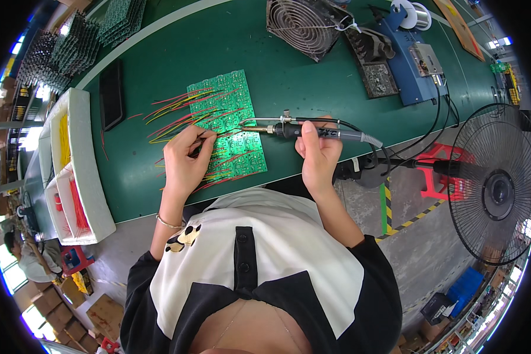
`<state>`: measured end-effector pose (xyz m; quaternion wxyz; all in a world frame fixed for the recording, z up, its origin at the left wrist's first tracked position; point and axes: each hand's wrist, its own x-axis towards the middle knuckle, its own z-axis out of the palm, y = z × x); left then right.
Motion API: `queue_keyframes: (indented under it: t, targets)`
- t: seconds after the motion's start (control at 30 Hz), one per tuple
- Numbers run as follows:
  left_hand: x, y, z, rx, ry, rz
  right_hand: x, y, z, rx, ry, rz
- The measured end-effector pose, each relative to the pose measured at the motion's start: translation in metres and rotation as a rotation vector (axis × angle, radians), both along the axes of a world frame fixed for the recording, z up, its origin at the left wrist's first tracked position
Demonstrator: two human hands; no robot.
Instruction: The person takes red, black, and yellow wires from a container and solders them onto a circuit board using a soldering iron.
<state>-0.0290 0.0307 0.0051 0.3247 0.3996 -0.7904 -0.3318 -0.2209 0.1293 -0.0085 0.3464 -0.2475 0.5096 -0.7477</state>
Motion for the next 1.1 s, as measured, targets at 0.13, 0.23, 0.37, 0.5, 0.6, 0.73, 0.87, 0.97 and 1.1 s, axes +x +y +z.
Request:
queue_keyframes:
  t: [0.13, 0.23, 0.37, 0.5, 0.6, 0.73, 0.87, 0.97, 1.1]
  targets:
    - [-0.001, 0.000, 0.000, -0.023, 0.041, 0.003, -0.001, 0.001, -0.003, -0.019, 0.003, 0.006]
    - [-0.001, 0.000, 0.000, -0.018, 0.029, 0.004, -0.002, 0.002, -0.005, -0.047, -0.010, 0.016]
    - [0.000, 0.000, -0.001, -0.021, 0.023, 0.006, -0.002, 0.002, -0.005, -0.045, -0.002, 0.011]
    - [0.000, -0.001, 0.000, -0.022, 0.013, 0.006, -0.002, 0.001, -0.003, -0.033, 0.001, 0.003]
    - [0.000, -0.001, 0.000, -0.020, 0.017, 0.002, -0.002, 0.002, -0.004, -0.040, 0.013, 0.017]
    - [0.000, 0.000, -0.001, -0.008, 0.027, 0.004, -0.001, 0.000, -0.003, -0.037, -0.015, 0.013]
    - [-0.001, 0.000, 0.000, -0.004, 0.029, 0.006, 0.000, -0.002, -0.005, -0.070, -0.004, -0.014]
    - [-0.002, -0.001, 0.001, -0.009, 0.035, 0.003, 0.003, -0.005, -0.003, -0.100, 0.088, -0.053]
    - [0.000, 0.000, 0.003, 0.004, -0.009, 0.003, 0.004, -0.013, 0.003, -0.107, 0.173, -0.051]
